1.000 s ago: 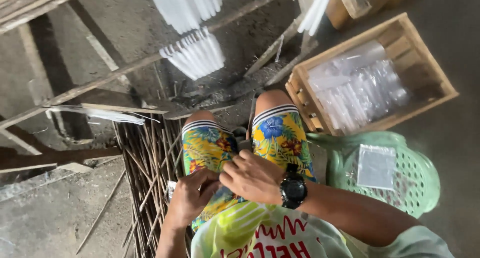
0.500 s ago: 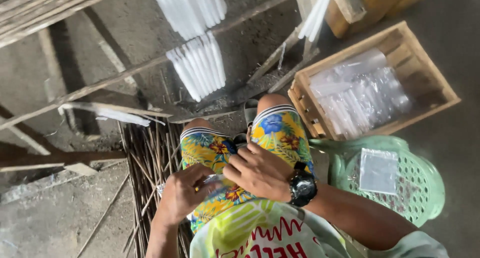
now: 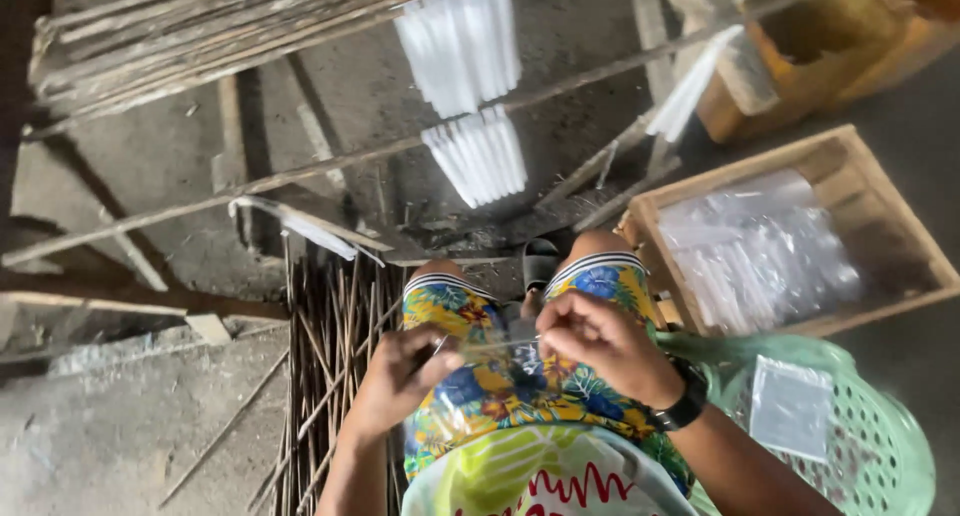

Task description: Manually packaging bundles of white candles into clear plastic bags in a workshop setting.

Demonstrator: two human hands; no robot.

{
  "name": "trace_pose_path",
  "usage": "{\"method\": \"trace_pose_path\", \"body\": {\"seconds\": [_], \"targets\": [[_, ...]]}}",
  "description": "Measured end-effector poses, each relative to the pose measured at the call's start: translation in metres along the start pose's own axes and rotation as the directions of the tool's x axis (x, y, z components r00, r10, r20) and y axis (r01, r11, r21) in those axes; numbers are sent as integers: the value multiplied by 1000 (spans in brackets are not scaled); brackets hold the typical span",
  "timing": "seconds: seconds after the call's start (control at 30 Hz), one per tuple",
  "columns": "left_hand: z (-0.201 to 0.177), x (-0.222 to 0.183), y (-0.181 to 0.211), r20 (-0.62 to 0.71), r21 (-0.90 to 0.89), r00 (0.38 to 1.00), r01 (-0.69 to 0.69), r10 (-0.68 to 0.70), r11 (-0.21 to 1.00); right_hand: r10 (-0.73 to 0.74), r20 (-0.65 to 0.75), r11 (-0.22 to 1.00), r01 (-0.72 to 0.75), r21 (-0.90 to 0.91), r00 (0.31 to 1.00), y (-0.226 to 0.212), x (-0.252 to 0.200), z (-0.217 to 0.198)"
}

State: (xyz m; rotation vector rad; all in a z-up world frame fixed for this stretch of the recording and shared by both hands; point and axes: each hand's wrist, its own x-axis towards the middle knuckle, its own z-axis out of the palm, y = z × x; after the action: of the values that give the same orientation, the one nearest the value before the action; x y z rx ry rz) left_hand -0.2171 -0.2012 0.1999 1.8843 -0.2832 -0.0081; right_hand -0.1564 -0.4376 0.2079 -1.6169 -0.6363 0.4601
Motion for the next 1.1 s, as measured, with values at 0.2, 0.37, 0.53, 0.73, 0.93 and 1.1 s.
{"method": "trace_pose_path", "body": {"seconds": [0.2,0.37,0.53,0.73,0.93,1.1], "targets": [[-3,26,3,-57,22,997,45,-44,999,78,-87,986,-64,154,993,13,0,1],[-6,47,9,-209,606,955,-42,210,794,56,-278,998,-52,22,959,42,3,3],[43,48,30,-286,260,914,-217,289,941,-115,-420,991,136,20,900,49,8,8],[70,51,20,-284,269,911,-223,298,937,-104,-357,974,168,154,928,55,7,13],[71,52,18,-173,133,958,-207,229,969,95,-385,844,131,520,918,80,3,20],[72,51,18,-101,145,980,-155,170,977,201,-319,766,55,641,926,86,2,21]]}}
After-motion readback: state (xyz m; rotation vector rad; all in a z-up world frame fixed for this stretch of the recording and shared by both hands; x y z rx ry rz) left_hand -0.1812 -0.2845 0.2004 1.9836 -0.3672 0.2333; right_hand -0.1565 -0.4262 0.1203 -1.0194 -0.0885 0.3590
